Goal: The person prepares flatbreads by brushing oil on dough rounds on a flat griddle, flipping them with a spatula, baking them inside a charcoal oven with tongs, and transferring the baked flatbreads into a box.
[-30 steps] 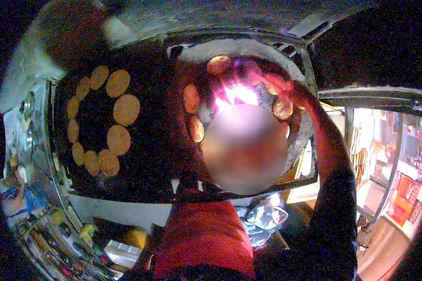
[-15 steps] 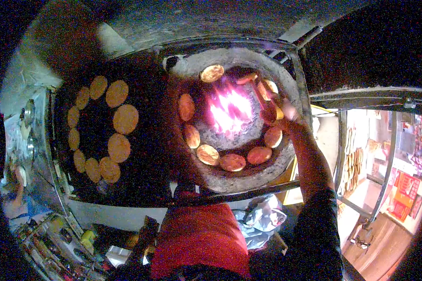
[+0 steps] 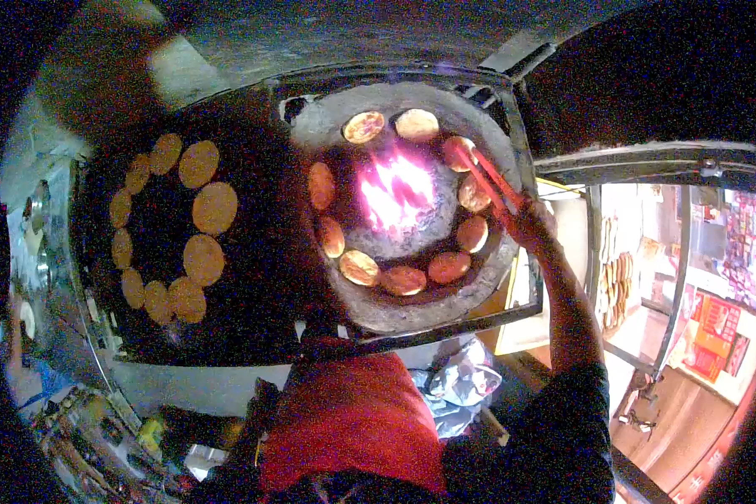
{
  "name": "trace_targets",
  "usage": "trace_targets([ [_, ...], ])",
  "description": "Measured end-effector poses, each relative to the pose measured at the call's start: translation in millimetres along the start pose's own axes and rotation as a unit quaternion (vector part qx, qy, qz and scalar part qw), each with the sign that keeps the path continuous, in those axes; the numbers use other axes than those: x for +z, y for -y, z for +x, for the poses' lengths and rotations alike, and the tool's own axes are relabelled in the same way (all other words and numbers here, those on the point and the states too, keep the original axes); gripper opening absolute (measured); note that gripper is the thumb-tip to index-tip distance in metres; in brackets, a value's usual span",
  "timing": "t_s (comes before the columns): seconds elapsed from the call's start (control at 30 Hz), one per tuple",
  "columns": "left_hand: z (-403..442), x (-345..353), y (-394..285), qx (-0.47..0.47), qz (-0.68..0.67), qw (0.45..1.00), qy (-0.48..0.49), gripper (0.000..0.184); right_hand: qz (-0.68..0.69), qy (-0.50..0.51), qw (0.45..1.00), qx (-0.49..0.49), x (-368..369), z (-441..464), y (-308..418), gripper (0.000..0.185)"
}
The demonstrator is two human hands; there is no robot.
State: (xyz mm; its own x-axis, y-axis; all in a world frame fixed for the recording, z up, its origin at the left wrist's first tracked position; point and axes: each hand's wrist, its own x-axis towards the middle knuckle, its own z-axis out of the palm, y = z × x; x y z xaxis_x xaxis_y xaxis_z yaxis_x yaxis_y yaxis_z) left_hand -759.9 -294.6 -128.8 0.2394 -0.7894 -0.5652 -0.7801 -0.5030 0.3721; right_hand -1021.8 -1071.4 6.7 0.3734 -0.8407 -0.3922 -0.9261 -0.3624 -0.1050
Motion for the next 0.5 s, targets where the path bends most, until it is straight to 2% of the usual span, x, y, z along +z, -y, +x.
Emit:
trace_targets([
  [0.03, 2.9, -0.5, 0.4, -0.001, -0.021, 1.0, 0.006, 0.035, -0.002, -0.001, 1.0, 0.003, -5.1, -3.9, 1.0, 0.06],
  [0.1, 8.6, -5.1, -1.6, -0.004, -0.051, 0.999, 0.016, 0.04, -0.117, 0.031, 0.992, 0.025, -11.8, -9.3, 5.6, 0.059],
  [0.17, 12.0, -13.2, -3.6, -0.003, -0.085, 0.996, 0.021, 0.046, -0.13, 0.019, 0.991, 0.015, 6.4, 6.0, -10.5, 0.056],
  [0.27, 12.9, -14.1, 0.5, -0.008, -0.139, 0.99, 0.032, 0.054, 0.047, 0.064, 0.995, -0.065, 9.5, 13.7, 7.2, 0.043],
  [0.33, 2.6, 16.7, 22.9, -0.009, -0.124, 0.992, 0.029, 0.059, 0.084, 0.065, 0.992, -0.066, 50.4, 47.1, -23.6, 0.043],
  [0.4, -1.6, 18.4, 24.4, -0.01, -0.111, 0.993, 0.027, 0.063, 0.103, 0.071, 0.991, -0.049, 60.1, 50.4, -20.4, 0.042],
  [0.43, -3.1, 16.5, 21.8, 0.023, -0.051, 0.998, -0.005, 0.06, 0.112, 0.073, 0.99, -0.041, 64.0, 51.6, -17.4, 0.042],
  [0.47, -3.3, 14.3, 20.0, 0.057, 0.01, 0.998, -0.036, 0.057, 0.203, 0.051, 0.975, -0.074, 69.7, 45.2, -16.1, 0.033],
  [0.5, -2.5, 20.4, 24.0, 0.06, 0.011, 0.998, -0.036, 0.057, 0.235, 0.086, 0.968, -0.03, 81.6, 47.6, -27.1, 0.028],
])
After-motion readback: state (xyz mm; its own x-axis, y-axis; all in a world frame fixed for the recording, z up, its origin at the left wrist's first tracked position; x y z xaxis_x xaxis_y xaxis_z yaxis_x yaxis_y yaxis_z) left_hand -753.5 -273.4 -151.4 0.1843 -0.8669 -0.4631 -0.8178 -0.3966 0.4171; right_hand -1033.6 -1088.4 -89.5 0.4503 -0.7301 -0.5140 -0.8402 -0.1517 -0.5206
